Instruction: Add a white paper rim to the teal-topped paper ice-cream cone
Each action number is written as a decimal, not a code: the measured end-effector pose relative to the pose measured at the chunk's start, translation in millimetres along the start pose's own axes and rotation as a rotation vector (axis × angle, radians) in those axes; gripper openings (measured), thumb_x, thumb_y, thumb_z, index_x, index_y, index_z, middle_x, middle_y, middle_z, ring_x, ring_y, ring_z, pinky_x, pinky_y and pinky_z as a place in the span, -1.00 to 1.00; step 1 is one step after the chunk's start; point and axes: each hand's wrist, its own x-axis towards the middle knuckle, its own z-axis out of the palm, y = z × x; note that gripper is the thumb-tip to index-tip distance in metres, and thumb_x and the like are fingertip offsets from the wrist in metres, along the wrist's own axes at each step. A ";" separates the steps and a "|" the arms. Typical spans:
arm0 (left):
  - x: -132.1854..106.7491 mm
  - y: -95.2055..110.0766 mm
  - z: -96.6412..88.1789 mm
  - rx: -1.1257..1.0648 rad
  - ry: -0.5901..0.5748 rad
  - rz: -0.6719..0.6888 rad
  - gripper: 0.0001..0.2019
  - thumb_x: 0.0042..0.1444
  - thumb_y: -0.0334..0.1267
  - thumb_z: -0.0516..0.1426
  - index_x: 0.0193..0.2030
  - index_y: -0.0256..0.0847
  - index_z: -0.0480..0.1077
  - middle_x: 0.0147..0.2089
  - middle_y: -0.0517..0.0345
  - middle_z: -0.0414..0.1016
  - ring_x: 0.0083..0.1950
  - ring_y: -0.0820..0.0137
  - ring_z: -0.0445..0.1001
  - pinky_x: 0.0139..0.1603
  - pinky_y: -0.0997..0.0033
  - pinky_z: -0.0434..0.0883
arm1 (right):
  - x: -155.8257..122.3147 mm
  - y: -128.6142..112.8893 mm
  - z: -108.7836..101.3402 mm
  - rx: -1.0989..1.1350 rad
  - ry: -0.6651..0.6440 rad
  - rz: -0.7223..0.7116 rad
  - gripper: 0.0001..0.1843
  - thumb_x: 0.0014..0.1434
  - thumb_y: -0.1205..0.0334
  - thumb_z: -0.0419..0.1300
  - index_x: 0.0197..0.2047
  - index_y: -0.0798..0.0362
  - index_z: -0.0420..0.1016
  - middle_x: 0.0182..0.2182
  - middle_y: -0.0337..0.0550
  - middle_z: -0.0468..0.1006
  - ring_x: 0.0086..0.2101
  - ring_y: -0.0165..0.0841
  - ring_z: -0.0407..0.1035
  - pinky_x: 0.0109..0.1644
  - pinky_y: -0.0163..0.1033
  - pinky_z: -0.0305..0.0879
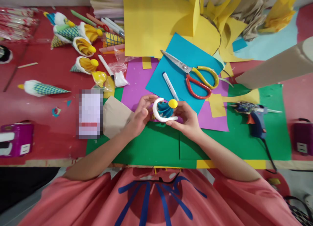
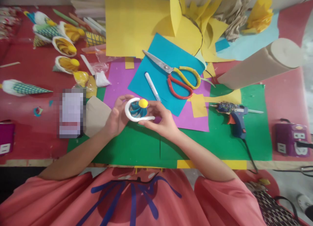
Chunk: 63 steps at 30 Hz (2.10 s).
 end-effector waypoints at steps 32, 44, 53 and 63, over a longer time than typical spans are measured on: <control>-0.3 16.9 -4.5 -0.107 -0.117 -0.266 -0.27 -0.18 0.13 0.34 0.13 -0.14 0.39 0.00 -0.01 0.58 0.08 0.06 0.53 0.01 0.18 0.49 | 3.6 -8.1 0.9 0.285 -0.057 0.068 -0.66 0.01 0.09 0.49 -0.29 0.03 0.46 -0.45 -0.30 0.54 -0.48 -0.49 0.42 -0.38 -0.34 0.44; 7.9 7.7 -8.6 0.045 -0.030 0.022 -0.45 -0.05 0.04 0.38 0.06 -0.09 0.44 -0.01 0.08 0.55 -0.01 0.29 0.54 0.00 0.39 0.44 | 12.7 8.3 -3.1 0.394 -0.045 0.176 -0.57 -0.01 0.11 0.49 -0.18 0.00 0.39 -0.33 -0.28 0.55 -0.34 -0.45 0.49 -0.23 -0.31 0.49; 15.1 -3.2 -22.1 0.208 -0.048 0.219 -0.44 0.11 0.10 0.27 0.22 0.03 0.34 0.09 0.11 0.53 0.01 0.31 0.58 -0.05 0.39 0.54 | 9.8 0.7 -1.4 0.335 -0.034 0.184 -0.73 0.08 0.11 0.43 -0.26 0.04 0.47 -0.40 -0.29 0.51 -0.42 -0.49 0.44 -0.29 -0.34 0.45; 17.3 -11.0 -37.8 0.647 0.078 0.432 -0.41 0.11 0.05 0.28 0.25 0.07 0.25 0.28 0.02 0.37 0.31 0.22 0.41 0.22 0.24 0.48 | 9.7 -2.5 -5.5 0.530 -0.063 0.188 -0.82 0.11 0.22 0.37 -0.21 0.03 0.52 -0.34 -0.25 0.66 -0.38 -0.42 0.55 -0.14 -0.25 0.48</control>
